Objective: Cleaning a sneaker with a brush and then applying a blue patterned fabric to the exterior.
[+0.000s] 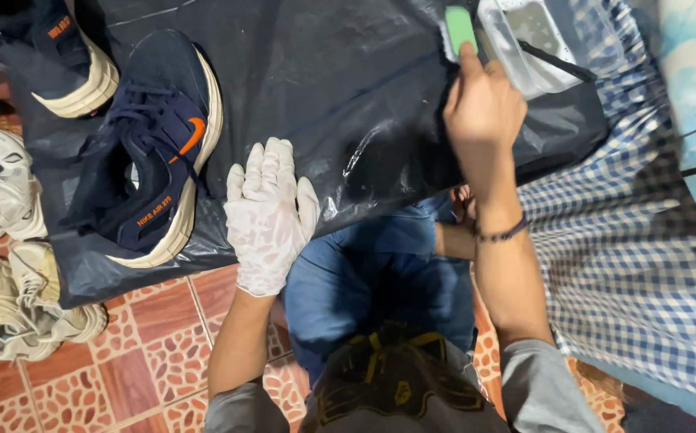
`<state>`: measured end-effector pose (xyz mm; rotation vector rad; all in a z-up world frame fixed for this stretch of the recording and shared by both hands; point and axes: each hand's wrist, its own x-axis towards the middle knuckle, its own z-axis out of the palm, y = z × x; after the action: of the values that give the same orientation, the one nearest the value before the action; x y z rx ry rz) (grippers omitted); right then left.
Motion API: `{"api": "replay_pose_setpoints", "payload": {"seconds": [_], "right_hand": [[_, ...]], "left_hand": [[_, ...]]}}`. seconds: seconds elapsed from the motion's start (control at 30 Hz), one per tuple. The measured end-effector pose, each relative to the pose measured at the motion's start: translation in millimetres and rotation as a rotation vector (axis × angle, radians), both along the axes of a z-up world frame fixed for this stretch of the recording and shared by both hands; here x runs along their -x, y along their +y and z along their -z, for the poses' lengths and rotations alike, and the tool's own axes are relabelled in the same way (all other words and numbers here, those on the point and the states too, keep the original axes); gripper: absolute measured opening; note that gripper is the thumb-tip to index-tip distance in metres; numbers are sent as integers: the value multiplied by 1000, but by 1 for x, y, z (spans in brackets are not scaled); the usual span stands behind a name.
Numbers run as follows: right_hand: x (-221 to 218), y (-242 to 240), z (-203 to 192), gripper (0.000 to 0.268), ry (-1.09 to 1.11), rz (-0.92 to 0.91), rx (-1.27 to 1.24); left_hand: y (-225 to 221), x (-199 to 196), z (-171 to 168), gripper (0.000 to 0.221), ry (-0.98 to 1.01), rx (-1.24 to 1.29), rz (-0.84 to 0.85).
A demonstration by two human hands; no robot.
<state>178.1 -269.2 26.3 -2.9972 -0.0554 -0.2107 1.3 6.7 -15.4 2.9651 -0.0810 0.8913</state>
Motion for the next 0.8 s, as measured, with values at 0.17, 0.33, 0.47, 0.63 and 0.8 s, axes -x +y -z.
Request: {"api": "replay_pose_setpoints", "payload": {"seconds": [0.17, 0.33, 0.47, 0.63, 0.8], "right_hand": [[109, 97, -7, 36, -342, -383, 112], [99, 111, 48, 56, -251, -494, 62], [57, 63, 36, 33, -567, -363, 311], [1, 14, 21, 39, -130, -153, 82], [39, 61, 11, 34, -196, -310, -323]], "left_hand": [[0, 4, 2, 57, 41, -18, -21], [1, 2, -2, 59, 58, -21, -24], [1, 4, 0, 57, 38, -10, -13], [-2, 11, -16, 52, 15, 10, -9], [-3, 0, -19, 62, 81, -32, 26]]}}
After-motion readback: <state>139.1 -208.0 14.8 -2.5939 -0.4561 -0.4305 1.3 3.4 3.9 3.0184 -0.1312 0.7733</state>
